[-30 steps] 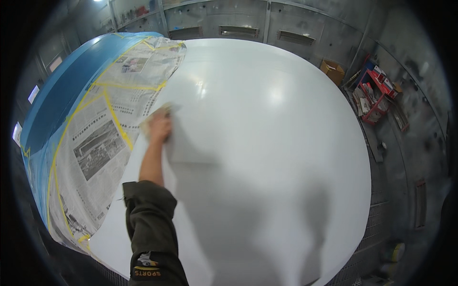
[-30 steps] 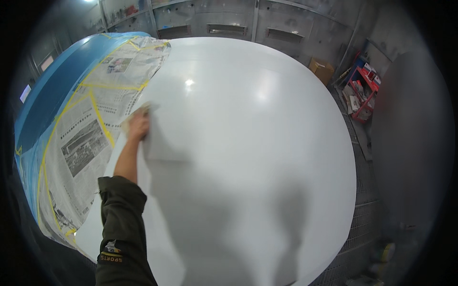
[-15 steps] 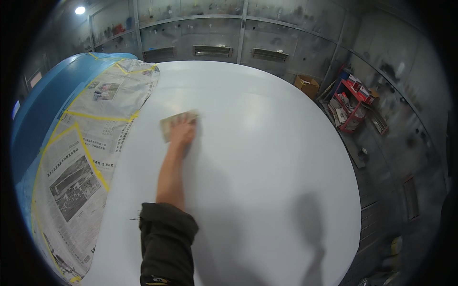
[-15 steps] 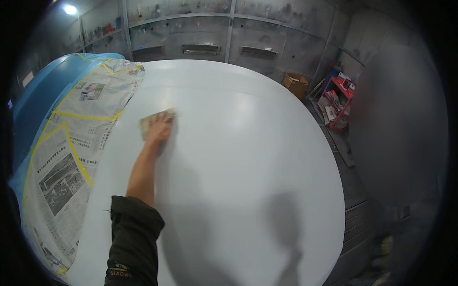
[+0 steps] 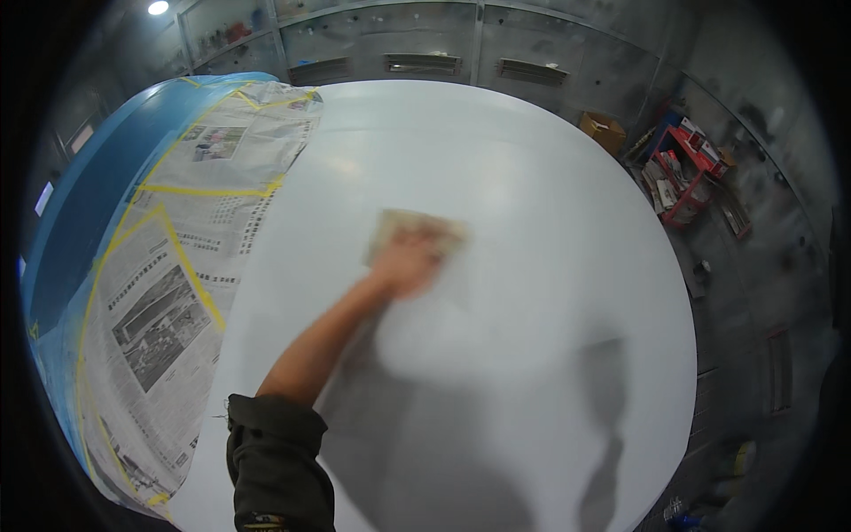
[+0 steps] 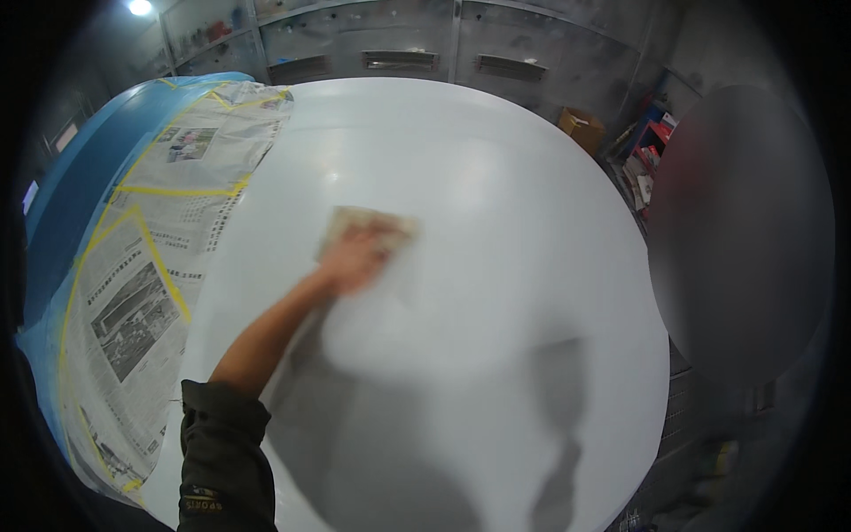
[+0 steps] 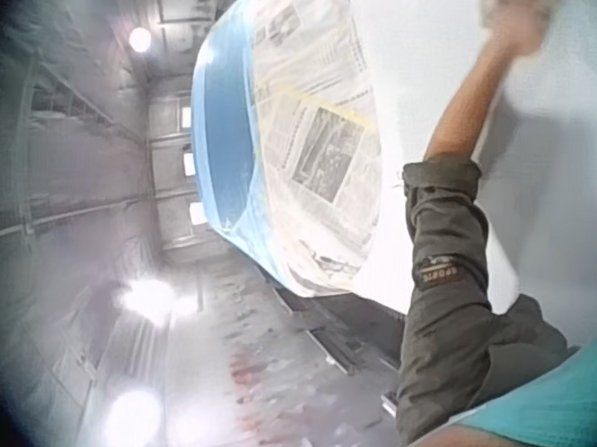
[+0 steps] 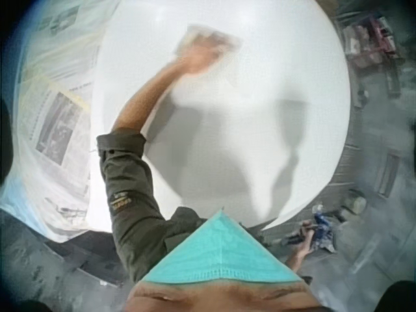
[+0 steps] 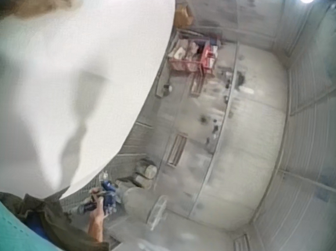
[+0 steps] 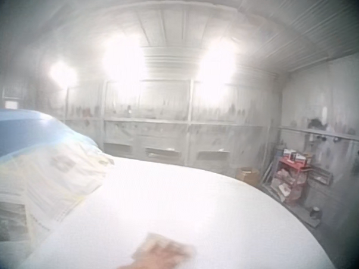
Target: The person spray paints a white car hood with a blue spray gun, then wipes the surface with a cloth. The hood is masked with tape and newspaper, and the person alternates between spraying and wiping to smooth the finish.
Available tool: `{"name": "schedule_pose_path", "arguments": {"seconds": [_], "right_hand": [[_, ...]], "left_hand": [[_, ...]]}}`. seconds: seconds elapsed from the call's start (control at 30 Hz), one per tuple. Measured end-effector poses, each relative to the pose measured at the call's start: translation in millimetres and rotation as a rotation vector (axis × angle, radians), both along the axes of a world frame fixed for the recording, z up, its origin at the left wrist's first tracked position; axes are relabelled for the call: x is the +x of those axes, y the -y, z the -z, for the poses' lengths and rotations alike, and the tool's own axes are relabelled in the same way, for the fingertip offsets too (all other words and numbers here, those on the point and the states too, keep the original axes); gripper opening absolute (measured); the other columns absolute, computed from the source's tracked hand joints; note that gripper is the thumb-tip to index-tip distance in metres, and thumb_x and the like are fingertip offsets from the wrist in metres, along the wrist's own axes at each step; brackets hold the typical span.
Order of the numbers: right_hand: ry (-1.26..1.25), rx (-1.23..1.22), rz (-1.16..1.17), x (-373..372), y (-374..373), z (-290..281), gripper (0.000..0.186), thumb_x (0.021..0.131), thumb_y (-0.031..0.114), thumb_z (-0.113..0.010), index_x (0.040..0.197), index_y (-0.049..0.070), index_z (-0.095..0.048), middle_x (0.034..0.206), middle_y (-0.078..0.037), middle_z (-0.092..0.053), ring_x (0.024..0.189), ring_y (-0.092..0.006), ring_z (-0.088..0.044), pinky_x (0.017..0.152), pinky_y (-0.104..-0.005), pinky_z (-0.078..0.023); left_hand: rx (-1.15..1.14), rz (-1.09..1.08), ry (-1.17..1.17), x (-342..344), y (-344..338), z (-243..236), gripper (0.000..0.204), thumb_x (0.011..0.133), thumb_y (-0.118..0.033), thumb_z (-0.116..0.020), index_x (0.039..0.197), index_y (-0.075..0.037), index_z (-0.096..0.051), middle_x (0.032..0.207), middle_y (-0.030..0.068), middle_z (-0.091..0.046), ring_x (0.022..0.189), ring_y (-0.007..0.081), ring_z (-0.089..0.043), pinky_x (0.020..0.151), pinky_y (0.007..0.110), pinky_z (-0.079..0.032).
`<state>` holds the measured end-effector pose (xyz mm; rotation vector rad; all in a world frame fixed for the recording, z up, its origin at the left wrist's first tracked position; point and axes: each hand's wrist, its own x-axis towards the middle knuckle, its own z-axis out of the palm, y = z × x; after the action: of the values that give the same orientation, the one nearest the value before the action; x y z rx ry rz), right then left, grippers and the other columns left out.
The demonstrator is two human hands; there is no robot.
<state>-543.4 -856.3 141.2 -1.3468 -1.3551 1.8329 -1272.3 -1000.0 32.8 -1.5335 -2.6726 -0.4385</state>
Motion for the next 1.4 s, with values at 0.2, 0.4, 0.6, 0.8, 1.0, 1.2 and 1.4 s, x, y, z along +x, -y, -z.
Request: {"name": "schedule_pose_path", "arguments": {"seconds": [0.2,0.4,0.6,0.8,1.0,1.2,1.4], "right_hand": [[0.008,0.161,-0.018,-15,12,-20,0.033,0.101,0.035,-0.054,0.119,0.007,-0.054,0.103,-0.008,-0.063,0.069,-0.0145,-0.054,0.057,-0.0323,-0.051],[0.017,0.128,-0.068,20,-6,5,0.036,0.100,0.038,-0.057,0.117,0.007,-0.055,0.104,-0.010,-0.063,0.063,-0.0188,-0.059,0.050,-0.0352,-0.053],[-0.029,0.213,-0.157,16,10,-18,0.037,0.099,0.039,-0.057,0.117,0.007,-0.055,0.104,-0.010,-0.063,0.064,-0.0186,-0.059,0.051,-0.0355,-0.053],[-0.029,0.298,-0.214,42,13,-32,0.038,0.098,0.040,-0.058,0.116,0.007,-0.056,0.103,-0.009,-0.063,0.064,-0.0183,-0.059,0.051,-0.0357,-0.054],[-0.104,0.234,-0.177,74,9,-41,0.042,0.097,0.041,-0.061,0.118,0.005,-0.057,0.106,-0.010,-0.065,0.067,-0.0180,-0.060,0.055,-0.0345,-0.053],[-0.165,0.202,-0.203,66,17,-40,0.043,0.097,0.039,-0.062,0.123,0.005,-0.057,0.107,-0.008,-0.066,0.080,-0.0177,-0.063,0.063,-0.0326,-0.051],[-0.249,0.310,-0.365,57,33,-48,0.037,0.098,0.034,-0.060,0.118,0.004,-0.055,0.107,-0.011,-0.063,0.086,-0.0198,-0.061,0.064,-0.0301,-0.050]], "left_hand": [[0.015,-0.968,0.080,-46,194,6,0.056,0.101,-0.036,-0.033,0.153,-0.016,-0.034,0.162,0.0046,-0.026,0.149,0.0292,-0.021,0.119,0.057,-0.015],[0.178,-0.826,-0.153,37,127,40,0.048,0.093,-0.027,-0.044,0.135,-0.005,-0.053,0.144,0.0156,-0.050,0.137,0.0390,-0.038,0.111,0.068,-0.019],[0.309,-0.185,-0.060,212,-35,7,0.054,0.095,-0.033,-0.047,0.143,-0.010,-0.047,0.150,0.0135,-0.044,0.143,0.0336,-0.034,0.116,0.063,-0.018],[-0.110,-0.796,-0.162,83,153,47,0.047,0.094,-0.026,-0.045,0.138,-0.009,-0.050,0.145,0.0121,-0.047,0.137,0.0335,-0.039,0.112,0.060,-0.026],[0.153,-1.285,-0.107,145,265,56,0.050,0.095,-0.033,-0.046,0.141,-0.012,-0.050,0.153,0.0122,-0.040,0.144,0.0385,-0.030,0.113,0.065,-0.018],[0.291,-0.596,-0.015,307,34,11,0.047,0.099,-0.027,-0.042,0.139,-0.005,-0.051,0.148,0.0195,-0.045,0.142,0.0391,-0.033,0.117,0.062,-0.016],[0.176,-0.012,0.331,400,-2,-1,0.042,0.099,-0.034,-0.045,0.129,-0.009,-0.059,0.147,0.0138,-0.047,0.140,0.0310,-0.037,0.119,0.058,-0.017]]}}
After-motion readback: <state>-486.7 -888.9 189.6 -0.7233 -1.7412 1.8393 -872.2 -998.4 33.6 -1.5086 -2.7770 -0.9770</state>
